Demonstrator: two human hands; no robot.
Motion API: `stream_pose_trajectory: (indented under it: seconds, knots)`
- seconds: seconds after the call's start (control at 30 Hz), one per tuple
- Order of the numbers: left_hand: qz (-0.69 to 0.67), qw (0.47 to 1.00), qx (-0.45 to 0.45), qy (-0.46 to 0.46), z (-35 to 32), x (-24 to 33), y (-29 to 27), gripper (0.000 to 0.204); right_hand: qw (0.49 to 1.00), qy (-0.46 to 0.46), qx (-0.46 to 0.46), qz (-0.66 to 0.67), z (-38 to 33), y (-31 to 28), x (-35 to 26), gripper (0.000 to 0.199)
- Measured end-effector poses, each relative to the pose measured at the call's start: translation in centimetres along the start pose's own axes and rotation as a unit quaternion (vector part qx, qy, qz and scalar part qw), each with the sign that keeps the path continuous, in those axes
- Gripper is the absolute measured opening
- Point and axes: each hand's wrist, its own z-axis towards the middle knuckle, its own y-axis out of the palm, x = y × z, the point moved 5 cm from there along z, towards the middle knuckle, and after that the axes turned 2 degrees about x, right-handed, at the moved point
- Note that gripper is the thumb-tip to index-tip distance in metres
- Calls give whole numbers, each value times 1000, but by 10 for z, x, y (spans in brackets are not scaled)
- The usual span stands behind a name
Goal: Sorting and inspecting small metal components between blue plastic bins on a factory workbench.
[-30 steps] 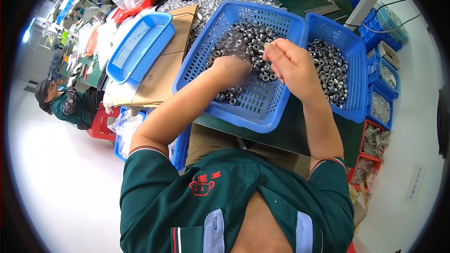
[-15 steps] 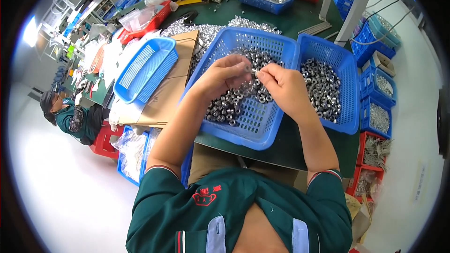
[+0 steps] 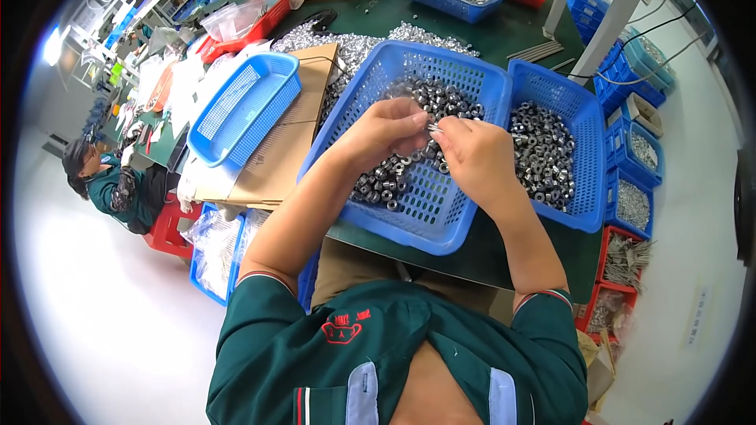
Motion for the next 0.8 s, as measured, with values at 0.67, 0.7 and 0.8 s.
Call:
stream_pose_trajectory:
  seconds: [0.67, 0.7, 0.8]
  knots:
    - [25, 1000, -3, 12, 4, 4, -1, 16, 804, 364, -168, 440, -11, 32, 41, 34]
    - [27, 1000, -3, 12, 4, 5, -4, 16, 839, 351, -129, 395, -9, 22, 37, 32]
    - [-187, 979, -62, -53, 5, 0, -8, 11, 847, 318, -75, 419, -4, 2, 28, 31]
